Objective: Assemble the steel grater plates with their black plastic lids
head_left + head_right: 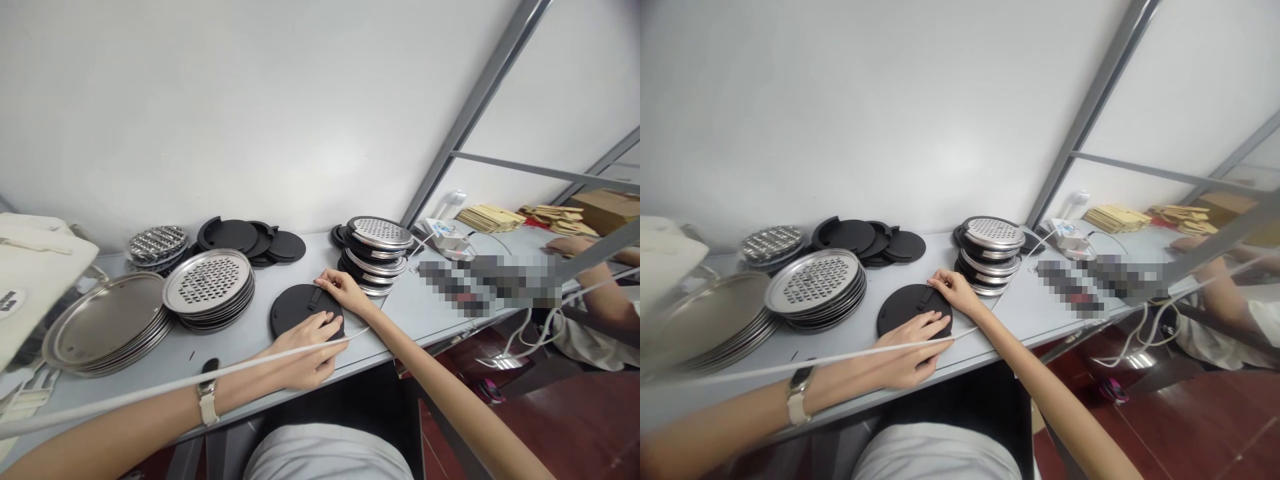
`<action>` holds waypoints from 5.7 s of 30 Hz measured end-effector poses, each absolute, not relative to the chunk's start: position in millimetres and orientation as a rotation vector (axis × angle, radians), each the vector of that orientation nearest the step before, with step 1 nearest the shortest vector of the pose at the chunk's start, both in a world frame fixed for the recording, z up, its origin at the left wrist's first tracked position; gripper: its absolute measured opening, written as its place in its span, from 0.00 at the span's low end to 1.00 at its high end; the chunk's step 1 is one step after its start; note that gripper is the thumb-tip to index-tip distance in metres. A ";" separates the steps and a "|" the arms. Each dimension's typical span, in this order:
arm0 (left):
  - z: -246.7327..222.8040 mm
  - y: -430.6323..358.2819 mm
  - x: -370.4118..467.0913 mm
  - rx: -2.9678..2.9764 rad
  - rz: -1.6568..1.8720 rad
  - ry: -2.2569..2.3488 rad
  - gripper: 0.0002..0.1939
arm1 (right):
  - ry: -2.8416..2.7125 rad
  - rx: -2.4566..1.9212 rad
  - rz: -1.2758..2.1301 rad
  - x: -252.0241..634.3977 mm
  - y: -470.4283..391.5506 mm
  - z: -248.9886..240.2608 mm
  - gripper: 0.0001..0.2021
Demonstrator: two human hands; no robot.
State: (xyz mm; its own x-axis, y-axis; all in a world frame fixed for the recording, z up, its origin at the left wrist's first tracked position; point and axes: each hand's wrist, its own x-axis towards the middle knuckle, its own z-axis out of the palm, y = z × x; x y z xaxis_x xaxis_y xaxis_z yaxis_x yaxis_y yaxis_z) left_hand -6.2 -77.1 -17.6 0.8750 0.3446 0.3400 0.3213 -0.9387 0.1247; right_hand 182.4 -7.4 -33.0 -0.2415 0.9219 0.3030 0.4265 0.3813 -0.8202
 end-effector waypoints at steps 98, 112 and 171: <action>-14.5 -78.1 -8.7 3.099 0.462 0.451 0.10 | -2.127 -1.366 0.498 179.6 -19.2 -20.1 0.21; -18.0 -76.1 -13.1 3.320 0.552 0.286 0.20 | -2.173 -1.315 0.624 185.8 -23.5 -17.9 0.18; -21.3 -84.8 -5.3 2.984 0.545 0.995 0.29 | -1.877 -1.148 0.608 190.6 -23.9 -22.6 0.07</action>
